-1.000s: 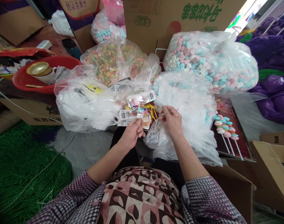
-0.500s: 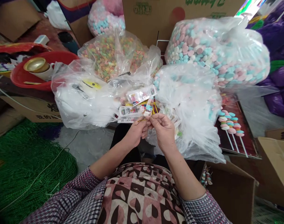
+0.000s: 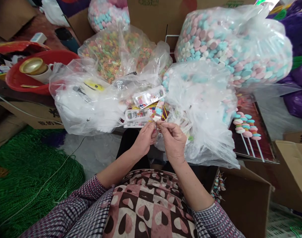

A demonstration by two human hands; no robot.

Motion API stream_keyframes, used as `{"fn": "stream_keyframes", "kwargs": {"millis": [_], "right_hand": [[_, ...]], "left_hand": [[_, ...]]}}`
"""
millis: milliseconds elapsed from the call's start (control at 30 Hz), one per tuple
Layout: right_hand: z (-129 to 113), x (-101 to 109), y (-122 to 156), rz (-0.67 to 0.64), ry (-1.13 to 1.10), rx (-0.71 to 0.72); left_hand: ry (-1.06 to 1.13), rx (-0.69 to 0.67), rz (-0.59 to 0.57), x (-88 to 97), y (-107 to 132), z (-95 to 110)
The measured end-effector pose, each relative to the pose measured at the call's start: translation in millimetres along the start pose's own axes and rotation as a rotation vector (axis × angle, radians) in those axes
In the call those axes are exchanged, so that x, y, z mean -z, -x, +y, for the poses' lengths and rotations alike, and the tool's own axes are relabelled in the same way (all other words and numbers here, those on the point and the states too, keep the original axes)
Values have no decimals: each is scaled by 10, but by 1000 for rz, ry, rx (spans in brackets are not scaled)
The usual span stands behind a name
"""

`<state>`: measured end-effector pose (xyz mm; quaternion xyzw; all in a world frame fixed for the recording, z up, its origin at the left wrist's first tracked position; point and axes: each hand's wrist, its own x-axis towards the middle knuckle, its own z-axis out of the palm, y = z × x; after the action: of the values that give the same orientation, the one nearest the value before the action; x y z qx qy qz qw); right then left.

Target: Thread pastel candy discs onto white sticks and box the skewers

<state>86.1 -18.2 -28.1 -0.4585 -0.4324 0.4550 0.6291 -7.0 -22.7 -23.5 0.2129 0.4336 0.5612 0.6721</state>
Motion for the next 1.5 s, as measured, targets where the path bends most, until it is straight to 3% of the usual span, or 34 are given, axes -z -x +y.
{"fn": "stream_keyframes", "kwargs": {"millis": [233,400,633,833,1100,1233,1333,1400,1500], "right_hand": [[-6,220,-62,-84,405,48],[-56,288,-75,-126,502,-3],[-156,226,-44,-74,615,-16],[-112,281,-62,-132,450,-102],[-130,369,-66,-206,110,-284],[-215,447,-98,-376,-47,-326],[-202,506,-113,-523,-67,-333],[-129,525,-114,-497,-58,-306],[3,514,-105,-303,-2,-200]], "left_hand": [[-49,-41,-63,46,-25,-45],[-70,-12,-82,57,-34,-61],[-170,-51,-138,33,9,-73],[-80,65,-137,-6,35,-19],[8,361,-385,27,80,144],[71,524,-544,22,120,212],[105,593,-574,-5,151,223],[131,610,-559,-21,162,212],[172,573,-520,-47,167,170]]}}
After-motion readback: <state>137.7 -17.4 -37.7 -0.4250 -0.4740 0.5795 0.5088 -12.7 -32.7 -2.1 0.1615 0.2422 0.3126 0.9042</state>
